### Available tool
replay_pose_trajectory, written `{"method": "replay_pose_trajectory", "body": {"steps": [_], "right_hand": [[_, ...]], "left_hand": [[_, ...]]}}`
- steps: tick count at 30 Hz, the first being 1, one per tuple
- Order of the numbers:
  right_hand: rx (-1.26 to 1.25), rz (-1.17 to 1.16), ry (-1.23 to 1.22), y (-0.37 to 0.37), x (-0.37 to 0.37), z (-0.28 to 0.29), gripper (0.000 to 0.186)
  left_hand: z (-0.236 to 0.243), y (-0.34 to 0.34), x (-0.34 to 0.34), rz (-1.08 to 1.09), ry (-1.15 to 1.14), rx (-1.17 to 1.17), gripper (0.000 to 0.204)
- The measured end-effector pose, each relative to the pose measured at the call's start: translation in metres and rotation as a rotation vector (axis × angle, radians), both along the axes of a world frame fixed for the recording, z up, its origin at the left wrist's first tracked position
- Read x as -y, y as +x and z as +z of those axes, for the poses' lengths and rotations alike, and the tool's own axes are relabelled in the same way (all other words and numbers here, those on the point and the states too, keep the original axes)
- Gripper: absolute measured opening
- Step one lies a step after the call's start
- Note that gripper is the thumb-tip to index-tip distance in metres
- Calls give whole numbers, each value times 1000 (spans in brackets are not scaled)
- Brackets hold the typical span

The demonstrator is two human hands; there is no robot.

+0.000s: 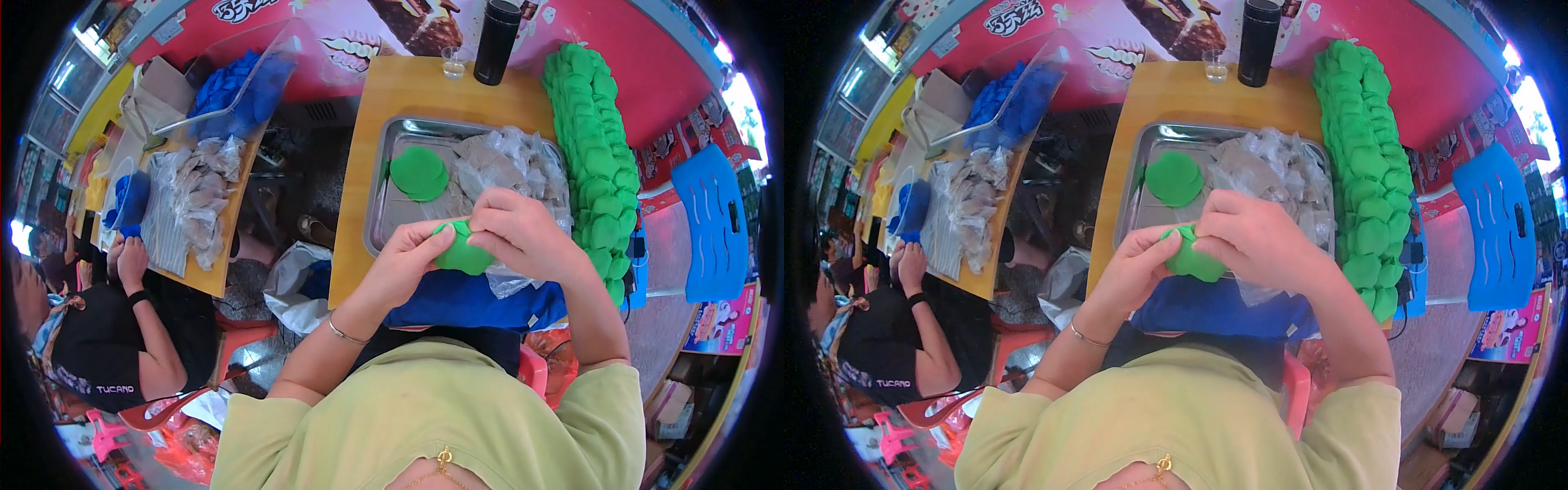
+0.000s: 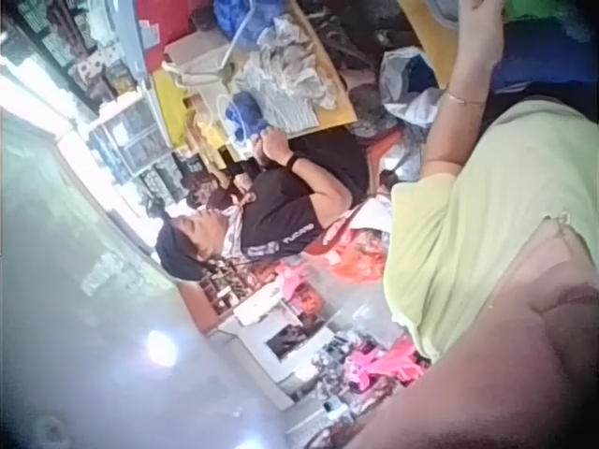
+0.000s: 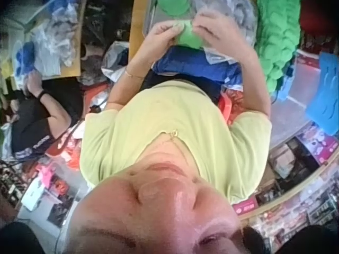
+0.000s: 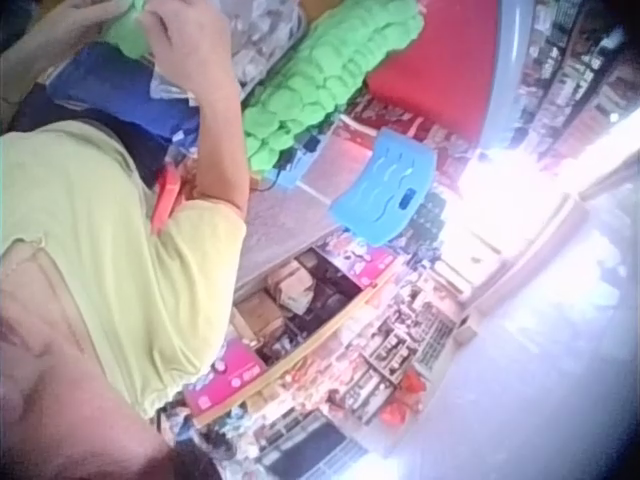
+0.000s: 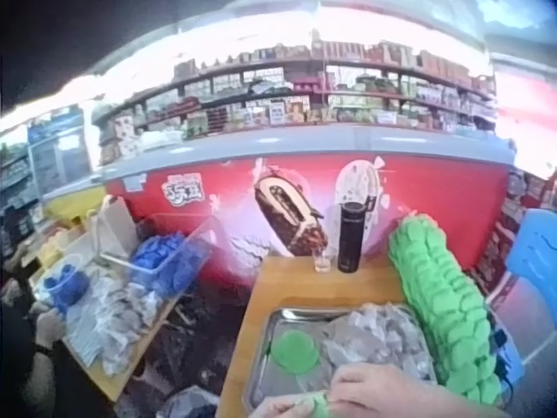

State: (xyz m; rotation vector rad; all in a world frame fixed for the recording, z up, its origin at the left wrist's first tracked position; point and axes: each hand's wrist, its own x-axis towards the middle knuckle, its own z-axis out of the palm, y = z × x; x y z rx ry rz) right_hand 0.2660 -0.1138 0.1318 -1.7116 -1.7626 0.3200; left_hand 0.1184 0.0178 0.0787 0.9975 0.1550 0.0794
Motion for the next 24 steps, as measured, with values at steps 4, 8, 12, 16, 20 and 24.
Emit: {"method": "replay_pose_trajectory", "body": {"steps": [4,8,12,16,20,24], "right_hand": [[-130,-134,92,-1,4,-8,11],[-194,-159,89,3,15,-9,14],[-89,-183,109,5,25,-9,15],[-32,-278,139,5,29,-11,16],[-46,-271,146,6,31,-15,15],[-98,-232,88,9,34,-18,17]], "left_hand": [[5,7,7,62,-80,9,38],[9,14,20,31,-58,-3,45],[4,23,22,6,64,-126,33],[-6,27,26,-18,88,34,30],[-11,27,29,-6,137,38,29],[-15,26,26,-10,265,-50,28]]}}
